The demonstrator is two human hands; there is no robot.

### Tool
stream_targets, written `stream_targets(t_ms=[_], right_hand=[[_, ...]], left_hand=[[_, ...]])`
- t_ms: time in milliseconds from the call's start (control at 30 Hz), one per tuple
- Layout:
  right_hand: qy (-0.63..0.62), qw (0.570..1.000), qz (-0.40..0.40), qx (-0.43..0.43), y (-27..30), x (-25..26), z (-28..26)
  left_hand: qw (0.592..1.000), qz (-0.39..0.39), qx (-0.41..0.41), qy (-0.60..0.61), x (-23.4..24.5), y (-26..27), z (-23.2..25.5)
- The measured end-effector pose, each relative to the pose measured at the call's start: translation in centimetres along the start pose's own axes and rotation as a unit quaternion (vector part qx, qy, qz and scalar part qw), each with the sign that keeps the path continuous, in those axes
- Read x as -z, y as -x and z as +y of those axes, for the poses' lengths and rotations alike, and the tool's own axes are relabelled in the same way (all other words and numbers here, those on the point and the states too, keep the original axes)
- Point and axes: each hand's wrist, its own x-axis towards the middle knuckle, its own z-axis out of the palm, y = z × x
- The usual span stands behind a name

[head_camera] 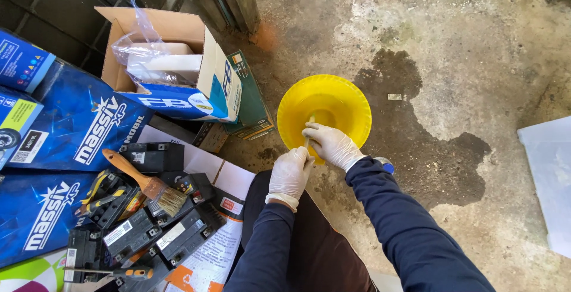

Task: Filling lead-acid battery cells with liquid using a syringe in a workshop environment

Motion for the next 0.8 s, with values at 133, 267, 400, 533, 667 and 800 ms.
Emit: stream_targets(t_ms=[133,267,400,533,667,800], right_hand=[[0.0,1.0,0.003,-0.003,0.0,0.4,-0.3],[0.0,1.0,0.007,-0.006,0.0,0.4,-0.5],[0.003,1.0,0.019,-0.005,0.1,0.1,-0.2],[0.041,0.998,0.041,0.009,0.1,0.0,0.0],[0.169,0.982,0.072,-0.034,0.4,0.3,-0.2],[0.211,0.973,0.075,-0.053,0.7,0.5,-0.5]], left_hand=[[1.0,-0.003,-0.001,-0.002,-0.2,-0.1,-0.1],[1.0,0.015,-0.004,-0.024,0.7,-0.4,0.6],[0.999,0.033,-0.021,-0.035,1.0,-0.5,0.9],[0.997,0.046,-0.033,-0.054,0.8,-0.6,0.8],[0.998,0.036,-0.038,-0.046,1.2,-0.6,1.1],[0.997,0.037,-0.04,-0.046,1.3,-0.6,1.3]])
